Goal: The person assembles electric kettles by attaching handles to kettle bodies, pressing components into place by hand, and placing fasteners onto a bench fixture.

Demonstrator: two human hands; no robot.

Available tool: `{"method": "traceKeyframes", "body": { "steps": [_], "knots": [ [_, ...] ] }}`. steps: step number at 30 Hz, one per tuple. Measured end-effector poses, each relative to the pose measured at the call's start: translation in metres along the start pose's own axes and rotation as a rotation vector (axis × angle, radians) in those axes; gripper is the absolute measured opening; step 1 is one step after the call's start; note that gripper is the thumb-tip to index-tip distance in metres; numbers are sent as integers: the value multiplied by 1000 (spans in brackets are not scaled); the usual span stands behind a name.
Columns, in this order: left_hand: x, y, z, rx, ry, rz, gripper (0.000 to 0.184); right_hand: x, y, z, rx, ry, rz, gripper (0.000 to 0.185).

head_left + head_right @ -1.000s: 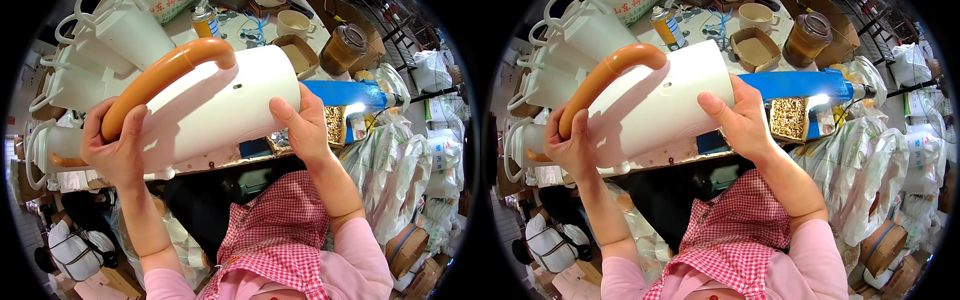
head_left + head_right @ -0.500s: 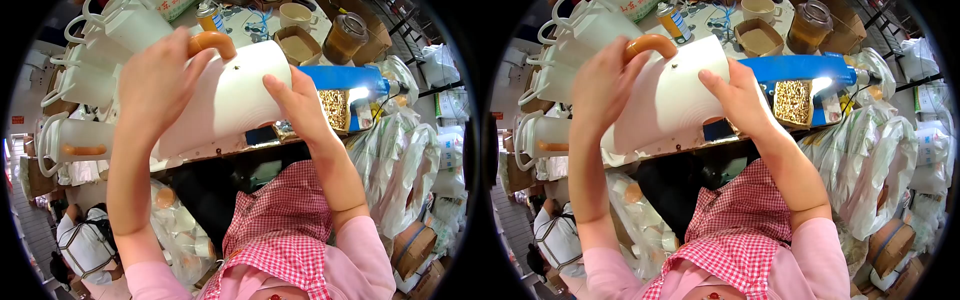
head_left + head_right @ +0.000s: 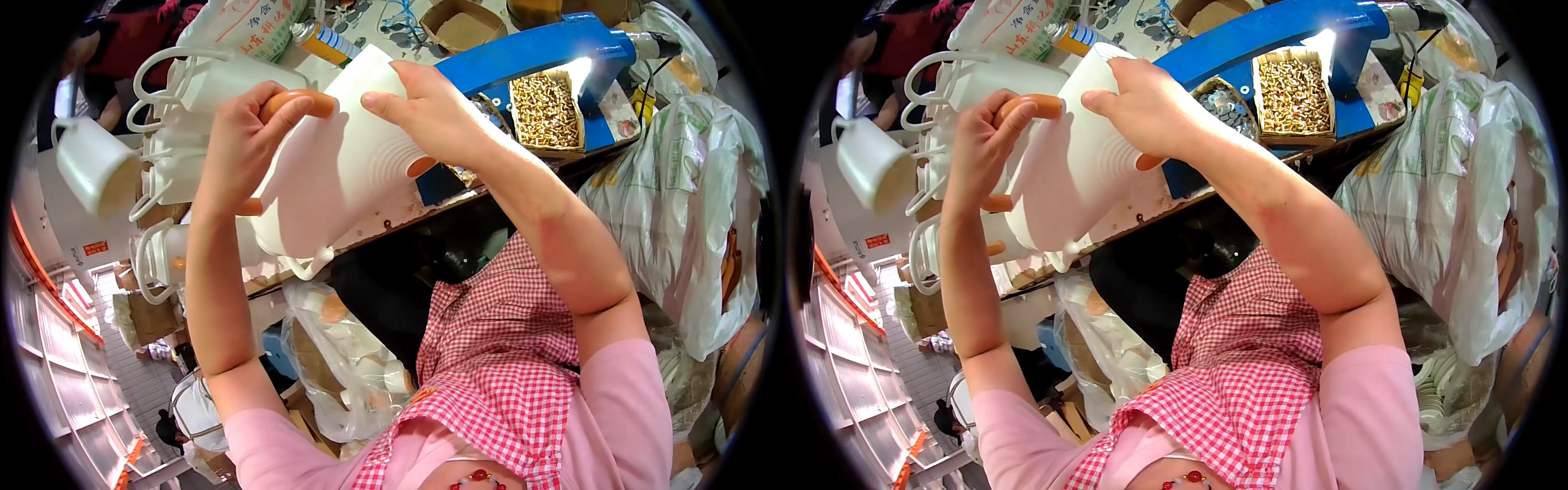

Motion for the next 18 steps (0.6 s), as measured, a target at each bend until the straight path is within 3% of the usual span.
{"method": "traceKeyframes", "body": {
  "steps": [5,7,18],
  "knots": [
    [2,-9,-1,-20,52,121,33,-2,1,-2,-15,-33,-52,48],
    [3,-20,-2,101,6,355,34,-2,1,-3,0,-37,-55,48],
    [5,-20,-4,141,-26,438,36,0,-3,3,-41,-40,-69,53]
  ]
}}
Point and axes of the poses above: each hand's wrist, its own z-axis towards the middle knuckle, its own x-axis out of the palm, y = z × x, the point moved 6 cm from there along z, towards the middle knuckle, and after that the axes turned 10 degrees about -y, right-handed, at the moved point
